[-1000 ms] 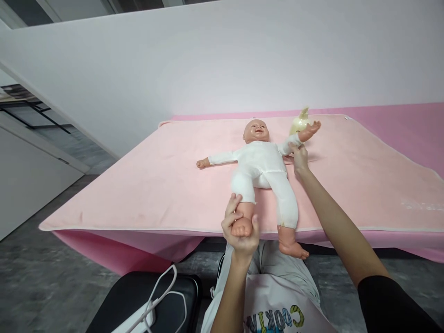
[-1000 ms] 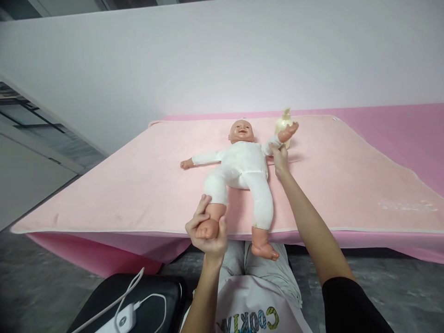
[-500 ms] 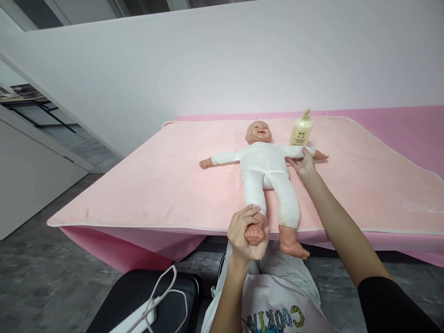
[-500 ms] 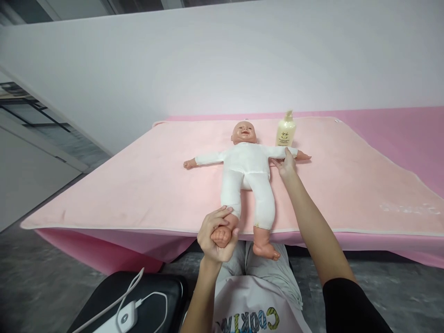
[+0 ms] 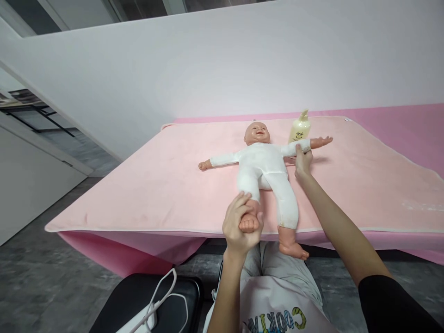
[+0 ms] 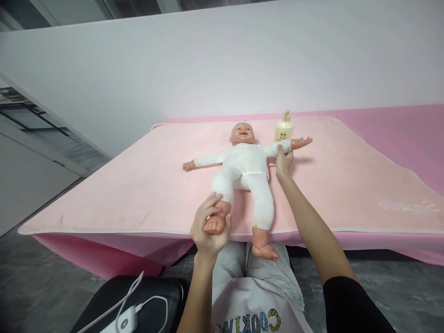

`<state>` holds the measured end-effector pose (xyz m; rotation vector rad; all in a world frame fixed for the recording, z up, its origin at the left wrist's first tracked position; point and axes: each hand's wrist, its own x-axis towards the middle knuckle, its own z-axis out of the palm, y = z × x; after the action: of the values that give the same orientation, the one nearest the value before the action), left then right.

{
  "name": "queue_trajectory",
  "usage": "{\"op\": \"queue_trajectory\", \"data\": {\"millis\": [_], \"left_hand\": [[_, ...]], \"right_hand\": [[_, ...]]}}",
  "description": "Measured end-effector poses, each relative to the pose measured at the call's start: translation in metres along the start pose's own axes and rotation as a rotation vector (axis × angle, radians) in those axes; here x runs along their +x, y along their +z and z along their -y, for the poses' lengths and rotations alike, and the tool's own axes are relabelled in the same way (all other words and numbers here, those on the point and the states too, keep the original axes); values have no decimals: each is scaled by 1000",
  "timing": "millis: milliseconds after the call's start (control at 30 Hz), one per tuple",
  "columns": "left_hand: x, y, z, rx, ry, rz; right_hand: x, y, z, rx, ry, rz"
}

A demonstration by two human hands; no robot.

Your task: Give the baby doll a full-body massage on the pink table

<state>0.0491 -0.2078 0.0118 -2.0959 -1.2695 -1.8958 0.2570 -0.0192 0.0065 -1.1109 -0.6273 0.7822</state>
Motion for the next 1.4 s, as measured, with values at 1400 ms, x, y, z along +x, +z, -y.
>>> {"op": "queue_trajectory", "data": {"millis": [1400], "left_hand": [[18, 1, -1, -12, -168, 31]], "right_hand": [[0, -2, -3, -457, -109, 39]]}}
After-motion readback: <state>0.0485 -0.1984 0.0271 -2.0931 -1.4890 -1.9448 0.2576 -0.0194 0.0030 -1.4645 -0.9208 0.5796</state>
